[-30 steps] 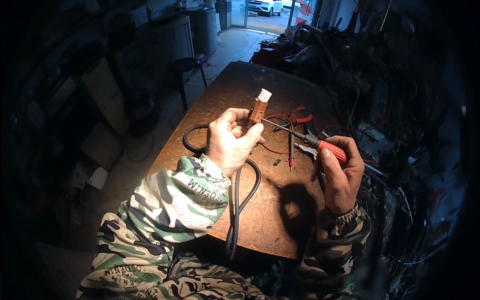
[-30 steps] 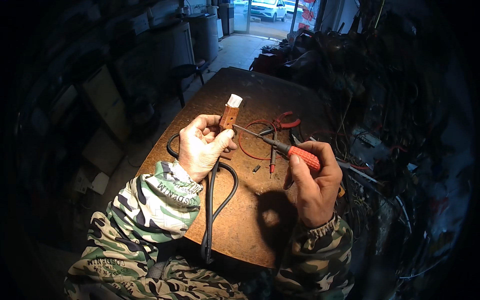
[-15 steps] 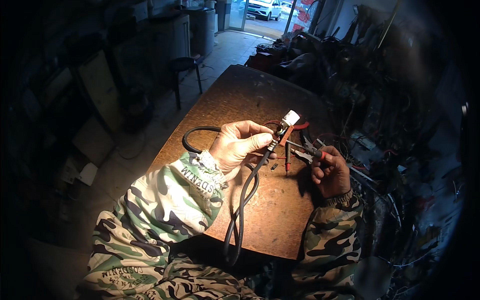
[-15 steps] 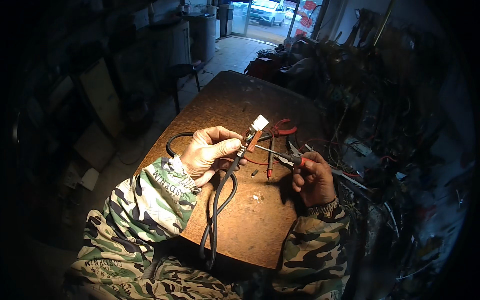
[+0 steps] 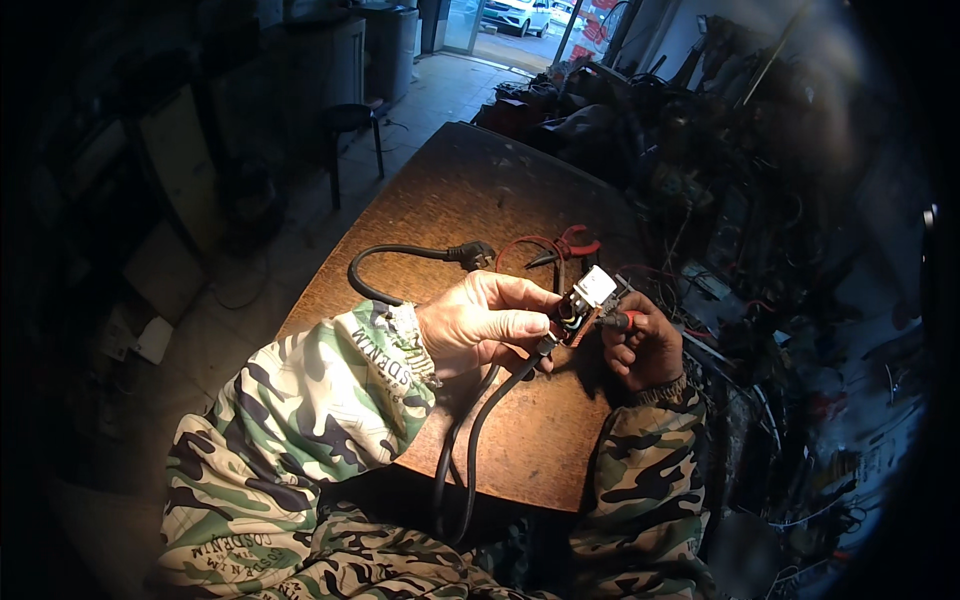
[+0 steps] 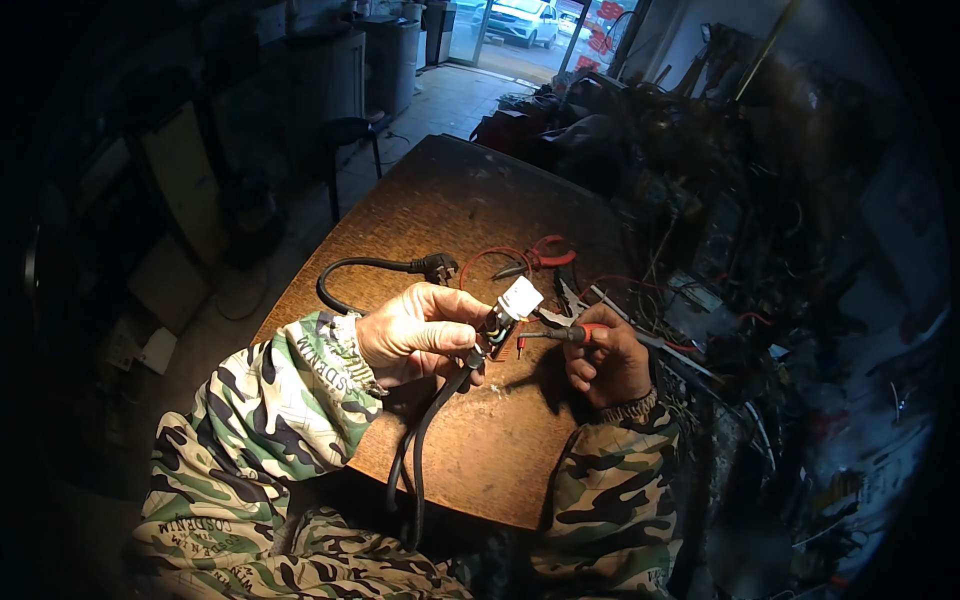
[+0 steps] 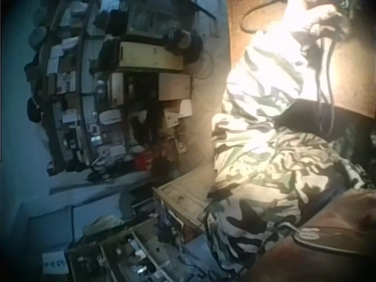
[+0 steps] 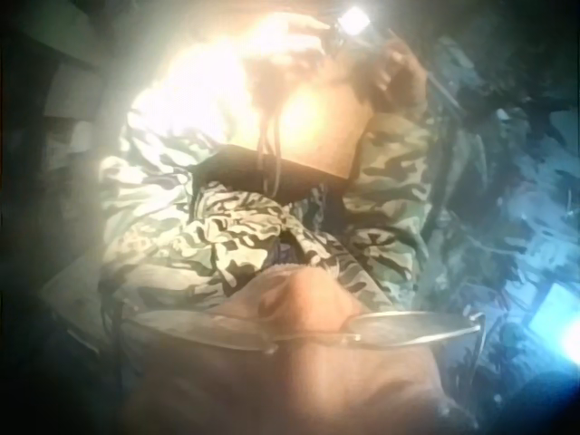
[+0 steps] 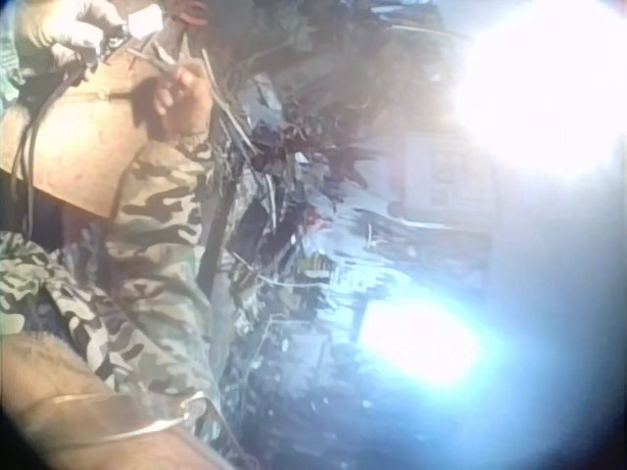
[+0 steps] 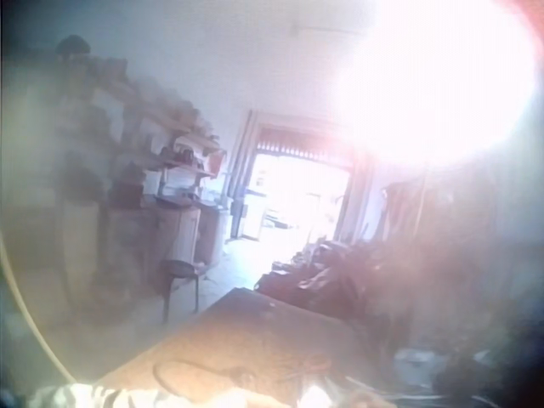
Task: The person holds a white electrical plug and uses a screwdriver to tighten the terminal screws securing the wires. They repeatedly adjust the wires and tighten the screws, then reassemble the plug housing.
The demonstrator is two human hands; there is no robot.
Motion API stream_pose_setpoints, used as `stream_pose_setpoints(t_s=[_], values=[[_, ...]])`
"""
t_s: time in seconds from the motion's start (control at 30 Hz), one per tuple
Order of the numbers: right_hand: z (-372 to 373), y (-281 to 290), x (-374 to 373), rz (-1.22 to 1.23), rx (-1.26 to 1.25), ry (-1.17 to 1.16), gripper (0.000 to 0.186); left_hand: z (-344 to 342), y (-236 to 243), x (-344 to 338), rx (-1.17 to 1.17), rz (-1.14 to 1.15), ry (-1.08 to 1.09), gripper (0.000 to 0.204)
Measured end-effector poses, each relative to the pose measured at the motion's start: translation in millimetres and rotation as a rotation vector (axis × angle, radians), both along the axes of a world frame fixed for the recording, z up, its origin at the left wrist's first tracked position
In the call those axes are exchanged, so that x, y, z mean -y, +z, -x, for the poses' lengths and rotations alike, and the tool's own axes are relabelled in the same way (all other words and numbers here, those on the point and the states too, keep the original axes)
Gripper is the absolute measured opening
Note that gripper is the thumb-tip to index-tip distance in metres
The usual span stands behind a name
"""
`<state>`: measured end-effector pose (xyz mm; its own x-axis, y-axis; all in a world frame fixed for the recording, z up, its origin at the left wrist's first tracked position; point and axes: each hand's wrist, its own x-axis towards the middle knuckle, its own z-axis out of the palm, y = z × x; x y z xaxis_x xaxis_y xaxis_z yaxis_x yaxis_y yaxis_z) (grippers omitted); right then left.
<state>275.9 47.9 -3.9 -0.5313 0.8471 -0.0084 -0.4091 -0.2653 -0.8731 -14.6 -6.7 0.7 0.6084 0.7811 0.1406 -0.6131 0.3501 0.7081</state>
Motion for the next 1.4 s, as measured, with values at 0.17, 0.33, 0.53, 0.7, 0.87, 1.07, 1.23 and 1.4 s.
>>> stream_pose_setpoints(t_s=[0.17,0.33,0.53,0.7,0.87,1.07,1.23,1.4], values=[[-4.5,-5.3,-3.0,-0.002,-0.004,0.01,0.025,-6.6,2.2,3.0,0.062,0.051,0.02,0.026],[2.2,0.8,1.5,0.03,-0.007,-0.034,0.024,-5.8,4.2,1.7,0.061,0.043,0.03,0.028],[-0.6,-1.3,-1.6,-0.013,0.006,-0.002,0.023,-3.3,5.6,3.3,0.03,0.05,0.063,0.028],[-8.9,-7.7,-7.6,0.02,-0.023,0.083,0.026,-1.4,6.8,6.0,0.067,0.042,0.02,0.026],[26.6,15.8,14.4,0.009,-0.019,-0.214,0.026,-5.5,4.8,3.0,0.067,0.057,0.043,0.025],[-7.3,-3.6,-6.8,-0.066,-0.044,0.024,0.018,-6.6,2.2,-0.8,0.08,0.068,0.039,0.025],[22.9,2.0,1.2,-0.048,-0.022,-0.11,0.021,0.2,7.0,4.0,0.065,0.062,0.081,0.024],[-3.8,-9.4,-4.3,-0.118,-0.018,-0.031,0.024,-7.8,3.9,-1.4,0.119,0.113,0.054,0.024]])
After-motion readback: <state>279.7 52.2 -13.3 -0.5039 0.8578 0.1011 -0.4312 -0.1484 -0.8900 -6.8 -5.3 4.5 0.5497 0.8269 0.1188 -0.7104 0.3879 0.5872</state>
